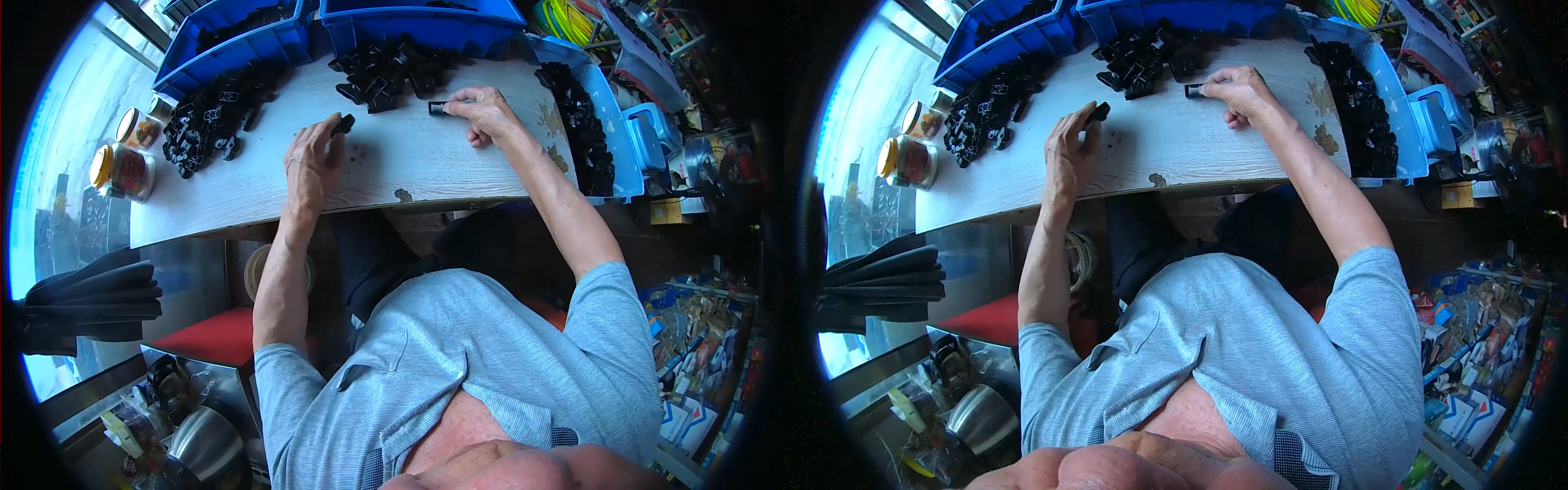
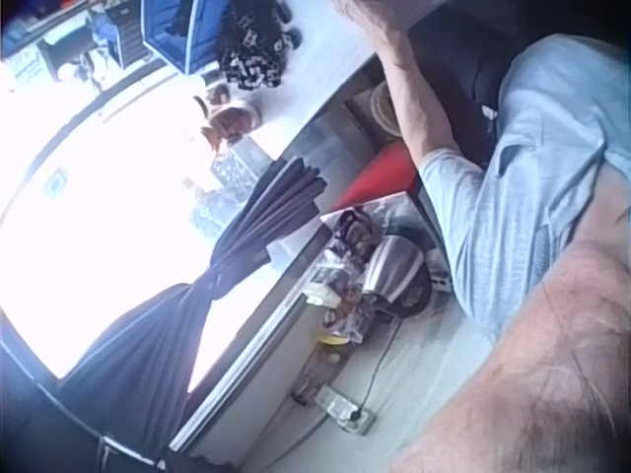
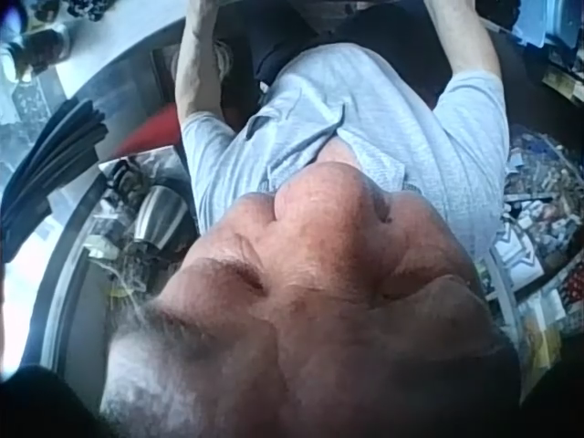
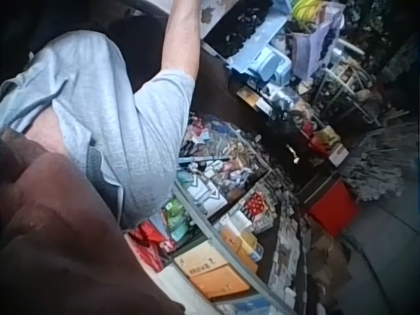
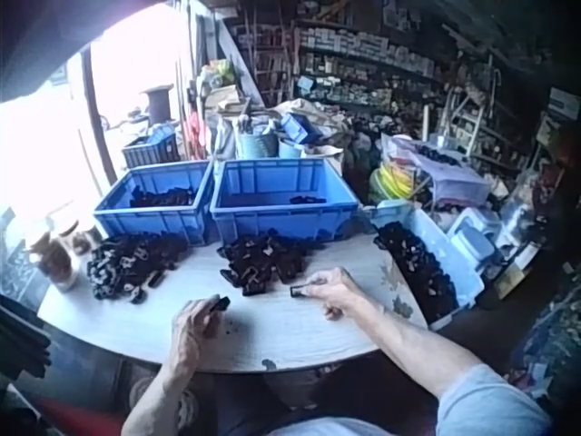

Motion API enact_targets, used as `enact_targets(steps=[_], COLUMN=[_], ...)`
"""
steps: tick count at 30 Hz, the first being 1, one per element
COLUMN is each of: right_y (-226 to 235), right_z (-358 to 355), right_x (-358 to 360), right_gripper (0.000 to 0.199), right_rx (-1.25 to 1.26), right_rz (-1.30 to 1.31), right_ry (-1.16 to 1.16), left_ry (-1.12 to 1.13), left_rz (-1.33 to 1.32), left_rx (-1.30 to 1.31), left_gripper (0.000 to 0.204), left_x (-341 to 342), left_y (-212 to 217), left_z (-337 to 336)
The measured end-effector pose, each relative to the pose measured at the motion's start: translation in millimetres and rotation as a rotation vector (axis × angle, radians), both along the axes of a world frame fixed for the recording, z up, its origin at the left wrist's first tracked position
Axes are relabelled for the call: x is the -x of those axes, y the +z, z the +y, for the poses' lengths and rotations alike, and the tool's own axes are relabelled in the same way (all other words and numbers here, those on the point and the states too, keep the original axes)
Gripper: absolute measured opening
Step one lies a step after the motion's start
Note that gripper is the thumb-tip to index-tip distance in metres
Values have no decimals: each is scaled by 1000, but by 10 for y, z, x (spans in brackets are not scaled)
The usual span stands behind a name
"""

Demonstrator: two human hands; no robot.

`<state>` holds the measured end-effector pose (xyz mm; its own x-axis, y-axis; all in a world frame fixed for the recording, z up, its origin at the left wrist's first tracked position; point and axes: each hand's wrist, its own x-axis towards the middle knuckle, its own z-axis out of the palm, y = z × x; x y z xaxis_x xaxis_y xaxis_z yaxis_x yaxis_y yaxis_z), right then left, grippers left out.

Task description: Assembling small black plastic components by hand at a workbench.

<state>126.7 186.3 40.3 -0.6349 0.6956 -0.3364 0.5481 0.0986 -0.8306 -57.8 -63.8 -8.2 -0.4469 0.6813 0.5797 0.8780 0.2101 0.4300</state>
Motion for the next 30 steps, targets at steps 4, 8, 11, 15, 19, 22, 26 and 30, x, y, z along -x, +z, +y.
enact_targets(steps=[4, 8, 11, 15, 19, 22, 26, 30], right_y=[81, 100, 33, -30, -86, -81, -79, -108], right_z=[-138, -184, -179, -145, -115, -119, -139, -134], right_x=[-52, -31, 10, -62, -95, -82, -75, -74], right_gripper=[39, 41, 38, 33, 28, 41, 40, 36], right_rx=[-34, -15, -71, -69, -42, -46, -39, -31], right_rz=[35, 11, -49, -27, 58, 55, 65, 73], right_ry=[37, 73, 125, 155, 142, 141, 144, 142], left_ry=[-102, -178, -249, -311, -369, -375, -355, -325], left_rz=[-110, -71, -60, 15, 73, 76, 75, 120], left_rx=[-119, -151, -168, 93, 79, 55, 84, 168], left_gripper=[34, 33, 29, 32, 32, 33, 34, 36], left_x=[-225, -439, -484, -514, -499, -477, -492, -543], left_y=[-33, 64, 38, 85, 48, 25, 27, 12], left_z=[170, 423, 645, 862, 969, 979, 985, 990])
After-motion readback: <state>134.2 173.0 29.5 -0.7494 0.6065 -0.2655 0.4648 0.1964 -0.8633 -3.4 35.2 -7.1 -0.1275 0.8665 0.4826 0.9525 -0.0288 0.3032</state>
